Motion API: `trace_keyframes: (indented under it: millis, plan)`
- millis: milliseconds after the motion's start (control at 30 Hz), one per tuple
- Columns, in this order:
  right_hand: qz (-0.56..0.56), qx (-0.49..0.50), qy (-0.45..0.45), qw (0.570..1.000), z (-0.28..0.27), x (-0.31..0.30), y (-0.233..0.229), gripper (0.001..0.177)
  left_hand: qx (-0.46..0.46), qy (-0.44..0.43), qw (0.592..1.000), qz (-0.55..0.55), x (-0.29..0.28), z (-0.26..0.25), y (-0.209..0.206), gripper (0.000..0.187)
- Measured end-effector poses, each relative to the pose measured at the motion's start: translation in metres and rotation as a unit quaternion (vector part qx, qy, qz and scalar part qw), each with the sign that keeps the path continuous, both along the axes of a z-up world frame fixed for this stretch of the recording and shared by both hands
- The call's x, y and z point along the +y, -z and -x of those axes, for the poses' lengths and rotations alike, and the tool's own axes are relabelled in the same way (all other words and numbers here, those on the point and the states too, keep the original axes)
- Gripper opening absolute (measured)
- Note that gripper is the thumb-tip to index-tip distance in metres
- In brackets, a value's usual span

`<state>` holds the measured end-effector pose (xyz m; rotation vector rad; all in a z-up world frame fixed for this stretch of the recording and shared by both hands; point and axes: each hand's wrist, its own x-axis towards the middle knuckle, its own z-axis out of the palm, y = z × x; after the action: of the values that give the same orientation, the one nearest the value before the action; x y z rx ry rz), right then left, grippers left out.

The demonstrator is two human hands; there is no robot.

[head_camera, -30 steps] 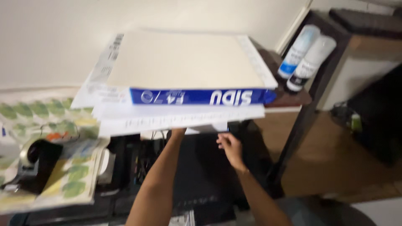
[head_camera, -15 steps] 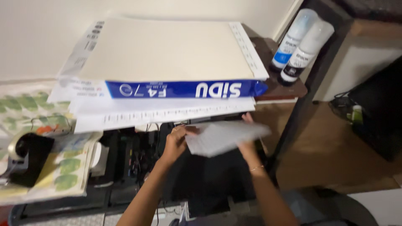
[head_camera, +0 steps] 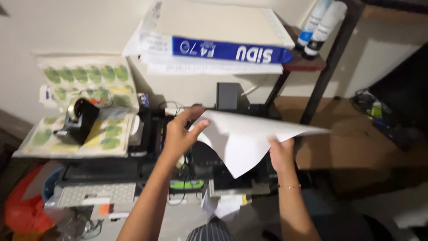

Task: The person organizes paper on a shelf, then retrieves a tissue and wipes the exterior and glass surface of a printer. The person opens the printer lid to clean the inside and continues wiping the control panel area.

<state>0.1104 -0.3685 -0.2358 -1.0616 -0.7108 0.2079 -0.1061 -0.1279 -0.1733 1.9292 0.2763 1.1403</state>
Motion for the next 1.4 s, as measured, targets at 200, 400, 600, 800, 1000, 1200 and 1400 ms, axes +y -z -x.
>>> trace_keyframes:
  millis: [200,400,600,800,1000,1200,1400]
  plan:
    - [-0.047,0.175,0.048,0.982,0.113,-0.032,-0.049,0.055,0.041,0.043,0.96,0.272,-0.031,0.062,0.043,0.091]
    - [-0.067,0.257,0.044,0.963,0.178,-0.038,-0.069,0.054,0.112,0.162,0.902,0.385,-0.093,0.107,0.062,0.065]
    - [-0.08,0.214,0.048,0.972,0.192,-0.037,-0.073,0.052,0.056,0.127,0.931,0.337,-0.085,0.125,0.026,0.029]
    - [-0.016,0.13,0.124,0.984,0.168,-0.028,-0.101,0.054,-0.025,0.056,0.967,0.247,-0.058,0.123,-0.038,0.026]
    - [-0.058,0.055,0.103,0.991,0.104,0.01,-0.14,0.04,-0.077,0.035,0.98,0.179,-0.016,0.078,-0.105,0.028]
    - [-0.105,0.08,0.021,0.991,0.019,0.072,-0.189,0.024,-0.129,0.024,0.978,0.159,0.057,0.012,-0.145,0.053]
    - [-0.102,0.092,-0.012,0.99,-0.048,0.125,-0.209,0.026,-0.138,0.019,0.969,0.203,0.137,-0.047,-0.157,0.033]
